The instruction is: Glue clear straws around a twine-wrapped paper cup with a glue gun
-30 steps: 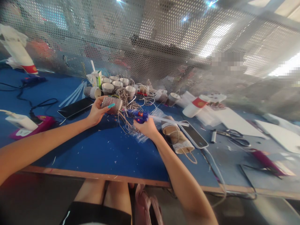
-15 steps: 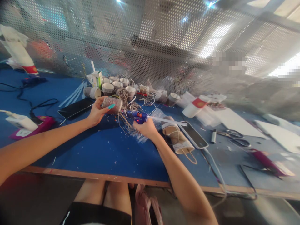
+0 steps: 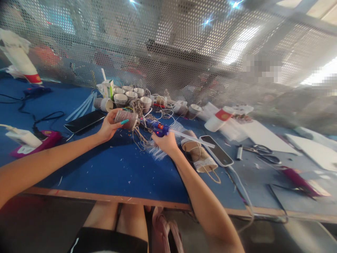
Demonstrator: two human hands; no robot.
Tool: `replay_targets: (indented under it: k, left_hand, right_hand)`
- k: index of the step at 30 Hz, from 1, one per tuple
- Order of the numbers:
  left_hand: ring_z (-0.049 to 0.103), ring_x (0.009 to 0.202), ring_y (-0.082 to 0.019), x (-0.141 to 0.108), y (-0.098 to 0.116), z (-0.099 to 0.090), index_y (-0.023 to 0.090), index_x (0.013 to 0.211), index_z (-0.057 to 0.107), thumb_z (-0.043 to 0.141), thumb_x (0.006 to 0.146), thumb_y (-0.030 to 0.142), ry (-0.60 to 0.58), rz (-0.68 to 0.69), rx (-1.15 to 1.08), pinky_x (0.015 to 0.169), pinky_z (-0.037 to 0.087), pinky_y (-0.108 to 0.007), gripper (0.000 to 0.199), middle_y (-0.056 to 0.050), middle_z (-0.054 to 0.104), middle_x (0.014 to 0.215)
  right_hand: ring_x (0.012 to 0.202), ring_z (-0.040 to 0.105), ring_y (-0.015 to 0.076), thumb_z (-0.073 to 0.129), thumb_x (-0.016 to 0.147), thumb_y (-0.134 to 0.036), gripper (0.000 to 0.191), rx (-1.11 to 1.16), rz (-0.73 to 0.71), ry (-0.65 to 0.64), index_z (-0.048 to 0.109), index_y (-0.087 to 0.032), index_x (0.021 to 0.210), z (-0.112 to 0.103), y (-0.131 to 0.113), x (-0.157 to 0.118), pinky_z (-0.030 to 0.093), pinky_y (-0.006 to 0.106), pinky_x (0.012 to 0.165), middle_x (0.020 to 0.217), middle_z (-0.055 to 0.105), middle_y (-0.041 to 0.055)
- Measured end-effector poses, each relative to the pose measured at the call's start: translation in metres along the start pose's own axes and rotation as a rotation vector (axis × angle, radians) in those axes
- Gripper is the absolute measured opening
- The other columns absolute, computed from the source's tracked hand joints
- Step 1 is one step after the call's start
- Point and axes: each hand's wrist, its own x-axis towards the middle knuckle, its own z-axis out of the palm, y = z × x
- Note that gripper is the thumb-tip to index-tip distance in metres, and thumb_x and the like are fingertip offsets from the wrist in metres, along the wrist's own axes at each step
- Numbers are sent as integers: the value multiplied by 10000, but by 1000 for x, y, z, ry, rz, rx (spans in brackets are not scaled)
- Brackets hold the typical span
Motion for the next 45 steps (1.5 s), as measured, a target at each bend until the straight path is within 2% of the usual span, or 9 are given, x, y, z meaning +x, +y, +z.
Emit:
replay_targets:
  k: [17,21,25,29,32,36,39,42,45]
  left_hand:
    - [649,1044,-192,0,2,-1,254,1084,636,928,541,284,-123,11,-74,882,574,-314,617,-26,674,1178]
    - [656,1004,-180,1,1,-1,250,1076,639,918,573,334,-77,12,-38,846,570,-298,582,-26,669,1177]
    - [654,981,-170,0,4,3,245,1047,661,932,554,344,-32,-10,-56,841,563,-281,570,-11,691,1077]
    - [655,904,-155,-2,10,7,242,1023,671,942,525,368,2,-69,-89,724,564,-242,581,-11,690,1045]
    - [651,846,-134,-4,13,9,230,997,675,948,511,394,20,-96,-110,687,547,-214,582,-3,695,957]
    - [651,837,-126,-5,15,11,204,947,660,945,517,424,11,-85,-92,737,545,-227,561,3,697,906]
    - [648,836,-125,-5,16,12,199,933,648,947,513,435,11,-93,-82,730,539,-226,566,7,692,895]
    - [637,807,-118,-5,17,13,199,928,644,953,490,434,24,-129,-94,688,533,-216,585,16,682,872]
    - [629,810,-114,-5,18,13,200,932,650,955,485,398,28,-136,-91,693,532,-213,576,17,680,886]
  right_hand:
    - [463,482,153,551,739,-384,277,-245,-58,107,398,-254,548,-4,19,9,426,300,496,460,476,-13]
    - [740,628,253,593,812,-429,248,-717,-84,194,538,-201,731,-15,24,15,510,378,677,829,665,122]
    - [1069,609,417,730,772,-499,517,-985,-42,27,590,-84,1047,-26,30,18,522,510,839,1169,591,273]
    - [1315,442,467,843,651,-508,849,-826,-242,-39,485,-79,1290,-31,32,18,370,630,1084,1378,444,295]
    - [1394,382,398,716,773,-547,746,-512,-426,-89,443,-168,1354,-25,26,14,339,594,1136,1466,407,229]
    - [1274,511,314,470,924,-637,571,-146,-398,-208,519,-213,1303,-2,21,7,404,529,1083,1361,571,162]
    - [1018,601,278,400,900,-762,636,-77,-288,-289,664,-198,1026,15,21,7,470,465,943,1022,698,126]
    - [612,511,165,387,828,-866,728,120,-179,-419,660,-194,761,19,19,9,461,345,652,618,570,26]
    - [468,345,95,507,777,-857,688,232,-98,-523,605,-195,619,11,11,13,375,292,534,489,429,-42]
